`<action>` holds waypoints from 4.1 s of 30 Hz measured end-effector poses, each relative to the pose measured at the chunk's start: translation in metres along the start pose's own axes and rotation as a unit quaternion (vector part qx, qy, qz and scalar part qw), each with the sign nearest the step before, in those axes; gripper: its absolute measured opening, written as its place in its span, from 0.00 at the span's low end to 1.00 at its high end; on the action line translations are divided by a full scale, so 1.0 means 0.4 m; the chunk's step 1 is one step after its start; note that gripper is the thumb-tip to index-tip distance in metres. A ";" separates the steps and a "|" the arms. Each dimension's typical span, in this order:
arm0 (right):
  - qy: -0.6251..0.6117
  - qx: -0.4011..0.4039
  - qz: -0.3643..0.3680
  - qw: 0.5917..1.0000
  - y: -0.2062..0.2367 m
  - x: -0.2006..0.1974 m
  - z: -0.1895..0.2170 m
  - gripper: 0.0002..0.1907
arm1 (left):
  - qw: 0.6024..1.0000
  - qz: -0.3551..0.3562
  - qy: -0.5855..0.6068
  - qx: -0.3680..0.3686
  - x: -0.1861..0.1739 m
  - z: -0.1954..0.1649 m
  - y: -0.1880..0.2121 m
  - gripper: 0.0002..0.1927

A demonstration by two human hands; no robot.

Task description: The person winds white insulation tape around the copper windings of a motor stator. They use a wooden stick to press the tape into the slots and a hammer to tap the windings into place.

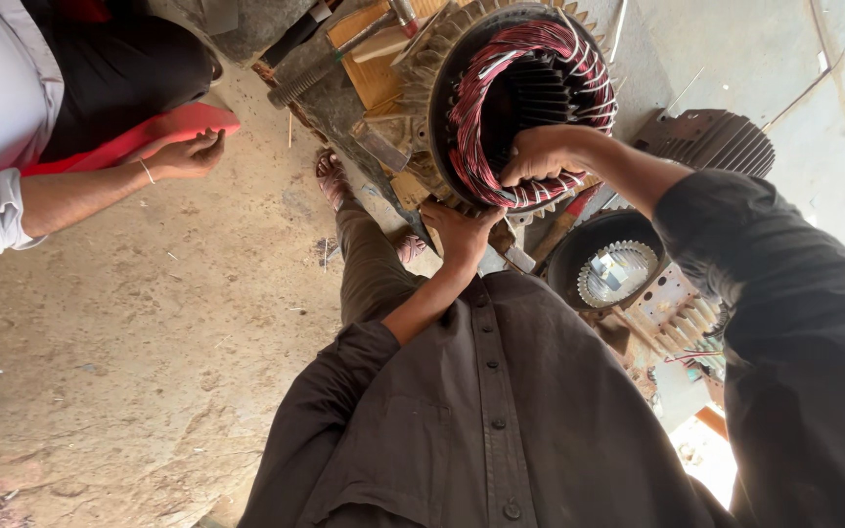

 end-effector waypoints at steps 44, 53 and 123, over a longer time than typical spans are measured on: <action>-0.079 0.043 -0.007 0.996 -0.056 -0.005 -0.037 0.13 | 0.922 0.101 -0.018 0.374 -0.309 -0.169 0.120 0.08; 0.190 -0.008 -0.024 0.981 -0.005 -0.003 0.058 0.12 | 0.856 0.178 -0.134 0.466 -0.285 -0.373 0.103 0.08; 0.167 -0.061 -0.279 0.944 0.175 0.064 0.014 0.09 | 0.827 0.155 -0.421 0.340 -0.099 -0.209 0.121 0.41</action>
Point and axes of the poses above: each hand's wrist, its own y-axis away from the middle knuckle, its own x-axis out of the palm, z = x × y, the point moved 5 cm from there along -y, towards the middle knuckle, and after that the axes turned 15 degrees about -x, right-handed, at the moved point
